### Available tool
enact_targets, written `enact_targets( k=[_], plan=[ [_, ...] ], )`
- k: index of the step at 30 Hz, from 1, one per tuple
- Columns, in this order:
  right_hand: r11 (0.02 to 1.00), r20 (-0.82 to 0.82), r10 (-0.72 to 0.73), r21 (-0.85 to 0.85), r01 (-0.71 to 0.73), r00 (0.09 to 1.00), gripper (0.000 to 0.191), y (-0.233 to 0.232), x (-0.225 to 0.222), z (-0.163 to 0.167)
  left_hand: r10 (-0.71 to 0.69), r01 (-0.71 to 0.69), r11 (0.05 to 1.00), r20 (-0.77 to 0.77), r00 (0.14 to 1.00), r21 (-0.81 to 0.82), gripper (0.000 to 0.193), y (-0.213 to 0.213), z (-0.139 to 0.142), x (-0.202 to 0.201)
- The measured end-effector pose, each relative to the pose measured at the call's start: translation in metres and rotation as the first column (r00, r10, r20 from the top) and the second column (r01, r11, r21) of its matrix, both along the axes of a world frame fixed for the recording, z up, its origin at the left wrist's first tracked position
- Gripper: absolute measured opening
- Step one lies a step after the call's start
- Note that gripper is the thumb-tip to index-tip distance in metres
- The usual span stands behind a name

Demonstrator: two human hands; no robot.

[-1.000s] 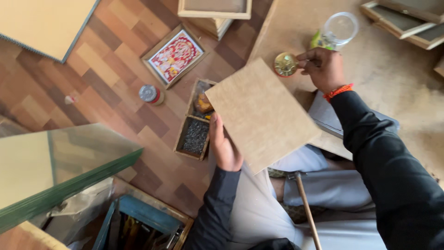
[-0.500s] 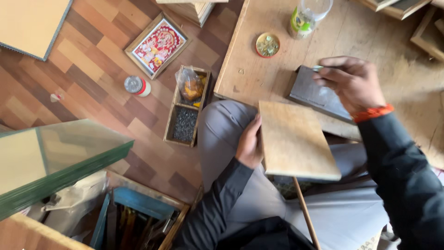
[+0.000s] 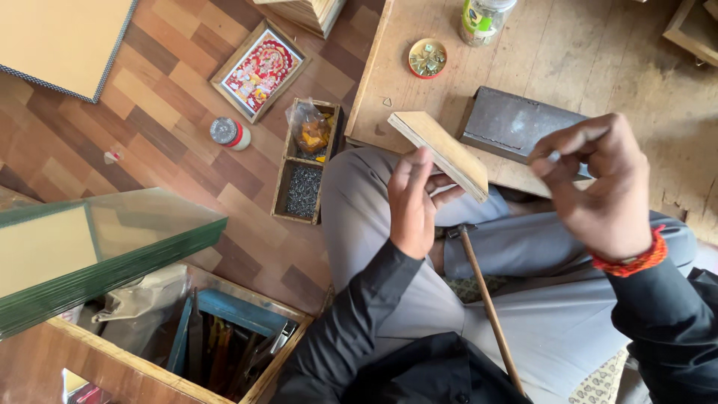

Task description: The person assembles picture frames by placing backing boards into wooden frames, inserting small metal fasteners, and hammering them in. They repeat this process for multiple frames, stacking completed units aside.

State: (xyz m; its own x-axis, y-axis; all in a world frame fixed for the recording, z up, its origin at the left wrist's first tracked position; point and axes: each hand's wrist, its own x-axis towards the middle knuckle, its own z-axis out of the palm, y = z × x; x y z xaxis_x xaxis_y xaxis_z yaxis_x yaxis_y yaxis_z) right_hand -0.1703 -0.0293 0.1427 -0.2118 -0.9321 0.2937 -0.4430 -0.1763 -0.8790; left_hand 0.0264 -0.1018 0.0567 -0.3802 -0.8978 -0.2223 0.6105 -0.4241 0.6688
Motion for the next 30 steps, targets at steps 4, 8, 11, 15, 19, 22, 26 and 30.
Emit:
enact_targets(
  k=[4, 8, 11, 15, 19, 22, 26, 30],
  plan=[
    [0.996, -0.315, 0.092, 0.035, -0.085, 0.945, 0.014, -0.016, 0.013, 0.019, -0.076, 0.078, 0.997, 0.074, 0.994, -0.026, 0.03, -0.017, 0.0, -0.006],
    [0.991, -0.267, 0.09, 0.116, -0.06, 0.959, 0.011, -0.028, 0.02, 0.029, -0.171, 0.172, 0.985, 0.036, 0.985, -0.016, 0.031, -0.013, 0.005, -0.01],
    [0.984, -0.336, 0.162, 0.119, -0.129, 0.928, 0.011, -0.035, 0.022, 0.032, -0.246, 0.246, 0.969, 0.03, 0.969, 0.002, 0.038, -0.009, 0.009, -0.012],
    [0.982, -0.369, 0.157, 0.153, -0.106, 0.916, 0.017, -0.045, 0.025, 0.031, -0.207, 0.214, 0.973, 0.084, 0.975, -0.083, 0.036, -0.015, 0.006, -0.018],
    [0.99, -0.488, 0.131, 0.117, -0.084, 0.863, 0.025, -0.054, 0.028, 0.029, -0.193, 0.201, 0.966, 0.059, 0.979, -0.165, 0.034, -0.025, -0.003, -0.026],
    [0.987, -0.541, 0.11, 0.161, -0.025, 0.834, 0.025, -0.057, 0.03, 0.025, -0.179, 0.184, 0.962, 0.041, 0.983, -0.203, 0.03, -0.03, -0.012, -0.032],
    [0.997, -0.658, 0.074, 0.046, -0.058, 0.75, 0.021, -0.06, 0.033, 0.02, -0.152, 0.147, 0.959, -0.005, 0.988, -0.241, 0.027, -0.032, -0.025, -0.04],
    [0.998, -0.816, 0.054, 0.037, -0.041, 0.576, 0.014, -0.062, 0.042, 0.026, -0.129, 0.117, 0.964, -0.032, 0.991, -0.239, 0.025, -0.034, -0.036, -0.049]
  ],
)
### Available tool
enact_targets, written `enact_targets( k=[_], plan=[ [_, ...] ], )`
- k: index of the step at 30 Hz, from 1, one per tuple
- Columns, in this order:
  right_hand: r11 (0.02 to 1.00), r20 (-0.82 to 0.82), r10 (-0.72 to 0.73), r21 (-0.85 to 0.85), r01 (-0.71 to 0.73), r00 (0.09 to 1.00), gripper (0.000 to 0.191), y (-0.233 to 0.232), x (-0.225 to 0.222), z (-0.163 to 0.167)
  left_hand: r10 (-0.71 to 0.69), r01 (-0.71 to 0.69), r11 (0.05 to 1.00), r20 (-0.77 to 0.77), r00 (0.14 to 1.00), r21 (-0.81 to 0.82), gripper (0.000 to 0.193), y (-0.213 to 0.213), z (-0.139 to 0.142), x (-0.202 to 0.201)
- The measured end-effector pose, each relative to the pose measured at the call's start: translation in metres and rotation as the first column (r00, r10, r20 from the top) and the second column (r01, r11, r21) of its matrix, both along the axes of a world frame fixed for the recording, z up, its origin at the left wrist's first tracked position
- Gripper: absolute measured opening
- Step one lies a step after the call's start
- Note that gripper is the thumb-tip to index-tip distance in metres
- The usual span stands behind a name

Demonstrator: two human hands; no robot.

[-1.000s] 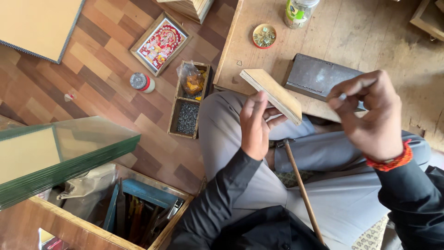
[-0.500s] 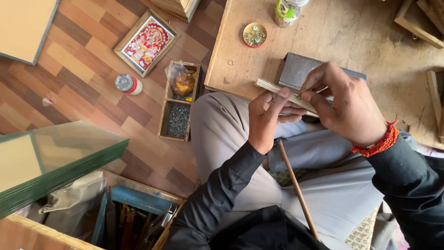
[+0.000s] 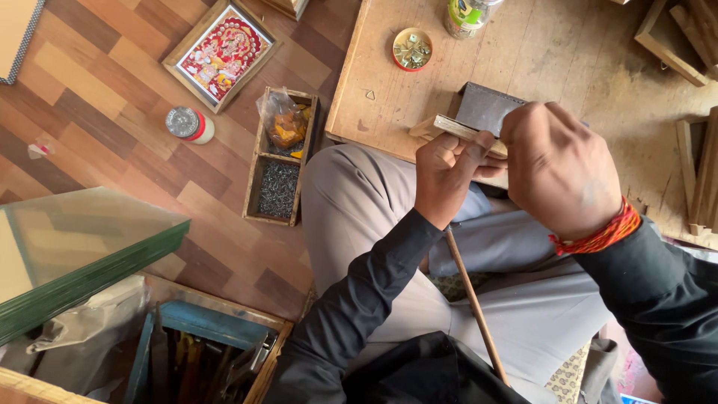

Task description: The person assembles picture frames by placing backing boards into wooden frames, inserting small metal fasteners, and hammering them in. They repeat this process for multiple frames, stacking completed units aside.

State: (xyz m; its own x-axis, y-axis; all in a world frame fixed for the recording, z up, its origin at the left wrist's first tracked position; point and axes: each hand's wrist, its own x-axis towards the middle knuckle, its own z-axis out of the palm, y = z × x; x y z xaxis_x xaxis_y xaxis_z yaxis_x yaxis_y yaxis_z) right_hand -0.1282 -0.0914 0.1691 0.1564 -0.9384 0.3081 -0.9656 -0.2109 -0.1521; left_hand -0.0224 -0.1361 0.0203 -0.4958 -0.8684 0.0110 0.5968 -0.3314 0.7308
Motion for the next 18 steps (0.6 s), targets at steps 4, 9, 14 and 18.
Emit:
enact_targets(
  k=[4, 9, 14, 18],
  plan=[
    [0.999, -0.371, -0.033, -0.026, 0.025, 0.928, 0.018, 0.001, 0.019, 0.009, 0.065, -0.064, 0.997, 0.032, 0.997, -0.031, 0.023, -0.001, -0.006, -0.006],
    [0.992, -0.483, -0.108, -0.001, 0.123, 0.869, 0.015, 0.002, 0.034, 0.012, 0.203, -0.148, 0.95, 0.181, 0.962, -0.274, 0.021, -0.006, -0.003, -0.004],
    [0.988, -0.524, -0.132, -0.135, 0.071, 0.841, 0.045, 0.014, 0.05, 0.011, 0.226, -0.151, 0.93, 0.195, 0.955, -0.335, 0.029, -0.003, 0.002, 0.003],
    [0.98, -0.575, -0.189, -0.156, 0.12, 0.796, 0.058, 0.029, 0.061, 0.001, 0.056, -0.055, 0.998, 0.063, 0.996, -0.017, 0.032, -0.005, 0.008, -0.003]
  ],
)
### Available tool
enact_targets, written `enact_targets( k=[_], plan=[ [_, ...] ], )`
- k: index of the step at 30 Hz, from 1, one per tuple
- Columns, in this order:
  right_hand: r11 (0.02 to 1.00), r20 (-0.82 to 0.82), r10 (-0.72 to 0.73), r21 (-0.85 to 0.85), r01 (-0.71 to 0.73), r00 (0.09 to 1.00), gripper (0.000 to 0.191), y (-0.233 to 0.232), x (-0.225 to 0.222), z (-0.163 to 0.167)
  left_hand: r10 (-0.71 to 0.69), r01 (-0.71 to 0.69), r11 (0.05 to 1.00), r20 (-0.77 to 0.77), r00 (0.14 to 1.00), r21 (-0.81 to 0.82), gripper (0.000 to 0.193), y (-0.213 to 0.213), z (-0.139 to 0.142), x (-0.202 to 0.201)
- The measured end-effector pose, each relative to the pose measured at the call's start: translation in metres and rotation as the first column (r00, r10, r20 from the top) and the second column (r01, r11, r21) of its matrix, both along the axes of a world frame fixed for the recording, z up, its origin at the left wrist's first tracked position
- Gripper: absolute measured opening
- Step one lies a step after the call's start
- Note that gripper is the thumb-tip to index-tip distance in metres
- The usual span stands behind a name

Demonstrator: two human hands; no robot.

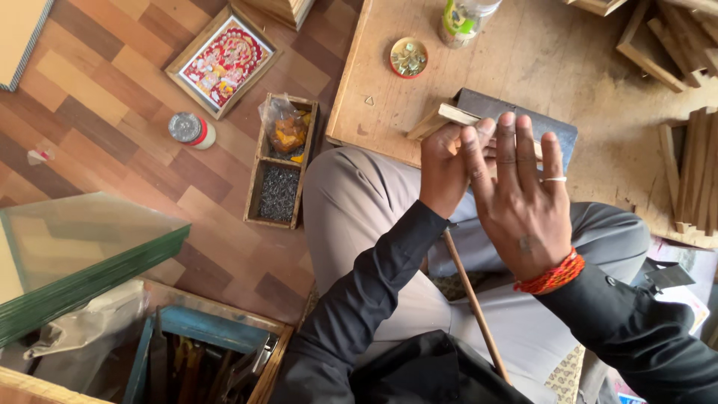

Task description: The person assembles picture frames by placing backing boards into wooden frames, inserting small metal fasteners, and hammering them in. They repeat this process for multiple frames, stacking completed units aside.

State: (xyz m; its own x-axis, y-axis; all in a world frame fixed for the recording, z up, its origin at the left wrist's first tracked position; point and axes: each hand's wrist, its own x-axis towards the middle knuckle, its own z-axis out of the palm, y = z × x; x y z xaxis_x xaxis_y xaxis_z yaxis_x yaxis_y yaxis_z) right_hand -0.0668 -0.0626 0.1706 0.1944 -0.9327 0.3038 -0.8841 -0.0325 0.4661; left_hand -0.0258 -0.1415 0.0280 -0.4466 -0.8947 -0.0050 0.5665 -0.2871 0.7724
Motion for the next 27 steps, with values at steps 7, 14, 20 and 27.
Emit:
enact_targets(
  k=[7, 14, 20, 27],
  plan=[
    [0.998, 0.741, 0.059, -0.024, -0.061, 0.669, 0.077, 0.019, -0.058, -0.003, -0.073, 0.075, 0.993, -0.032, 0.997, 0.092, 0.036, 0.001, 0.017, 0.006],
    [0.999, 0.772, -0.046, 0.05, 0.012, 0.634, 0.032, 0.041, -0.063, -0.023, -0.02, 0.01, 0.987, 0.06, 0.998, 0.158, 0.027, 0.024, 0.027, 0.013],
    [1.0, 0.775, -0.016, 0.015, 0.006, 0.631, 0.029, 0.049, -0.061, -0.036, 0.066, -0.078, 0.988, 0.089, 0.994, 0.135, 0.019, 0.037, 0.021, 0.014],
    [0.998, 0.781, -0.053, 0.028, 0.049, 0.622, 0.029, 0.051, -0.061, -0.029, -0.026, 0.022, 0.999, 0.164, 0.986, 0.024, 0.025, 0.037, 0.018, 0.027]
  ],
)
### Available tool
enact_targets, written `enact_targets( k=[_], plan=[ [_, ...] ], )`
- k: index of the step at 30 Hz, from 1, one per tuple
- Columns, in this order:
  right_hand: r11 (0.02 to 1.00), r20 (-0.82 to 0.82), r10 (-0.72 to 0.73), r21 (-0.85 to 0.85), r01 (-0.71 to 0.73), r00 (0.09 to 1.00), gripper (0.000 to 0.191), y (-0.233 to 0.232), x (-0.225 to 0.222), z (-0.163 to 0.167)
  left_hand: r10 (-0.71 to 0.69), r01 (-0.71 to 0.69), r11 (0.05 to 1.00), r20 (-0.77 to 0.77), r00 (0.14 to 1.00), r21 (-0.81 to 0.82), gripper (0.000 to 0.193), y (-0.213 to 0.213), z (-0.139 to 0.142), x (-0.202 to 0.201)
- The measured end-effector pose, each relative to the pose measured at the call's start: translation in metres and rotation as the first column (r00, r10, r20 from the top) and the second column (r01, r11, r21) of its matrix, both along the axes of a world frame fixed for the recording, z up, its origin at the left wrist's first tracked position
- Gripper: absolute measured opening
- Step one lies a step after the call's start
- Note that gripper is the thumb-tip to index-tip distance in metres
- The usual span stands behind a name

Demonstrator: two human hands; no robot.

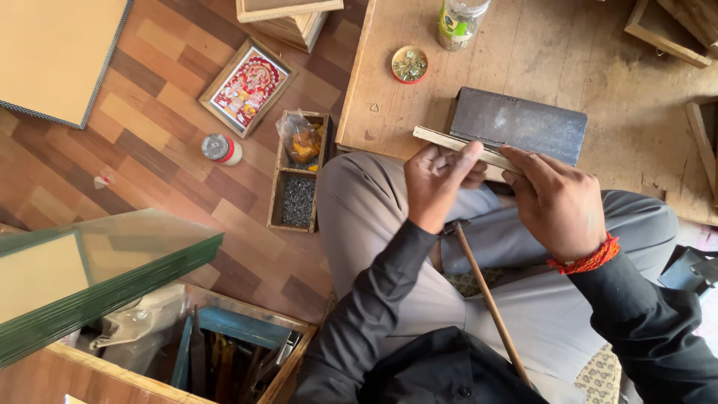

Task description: The person assembles picture frames by placing backing boards into wooden frames, inserting small metal fasteners, and hammering them in. They repeat this process for multiple frames, stacking completed units aside.

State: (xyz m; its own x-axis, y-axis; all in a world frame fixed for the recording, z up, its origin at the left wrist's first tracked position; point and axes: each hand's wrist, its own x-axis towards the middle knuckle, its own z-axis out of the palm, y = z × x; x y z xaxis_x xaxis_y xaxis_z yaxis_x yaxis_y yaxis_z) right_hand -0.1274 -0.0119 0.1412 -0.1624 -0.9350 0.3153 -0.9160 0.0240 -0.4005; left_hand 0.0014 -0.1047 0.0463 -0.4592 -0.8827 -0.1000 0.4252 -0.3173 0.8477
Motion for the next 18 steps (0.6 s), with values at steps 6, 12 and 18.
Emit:
enact_targets(
  k=[6, 12, 18],
  plan=[
    [0.994, 0.006, 0.022, -0.108, -0.021, 1.0, 0.021, 0.004, -0.018, 0.042, 0.388, -0.326, 0.905, 0.219, 0.895, -0.273, 0.026, -0.047, -0.052, 0.12],
    [0.957, -0.189, 0.105, -0.248, -0.151, 0.976, 0.019, 0.016, -0.067, 0.02, 0.559, 0.039, 0.828, 0.828, 0.043, -0.56, 0.018, -0.094, -0.128, 0.233],
    [0.988, -0.114, 0.055, -0.136, -0.071, 0.992, 0.021, 0.023, -0.119, -0.077, 0.285, 0.158, 0.951, 0.953, -0.105, -0.267, 0.018, -0.093, -0.159, 0.231]
  ],
)
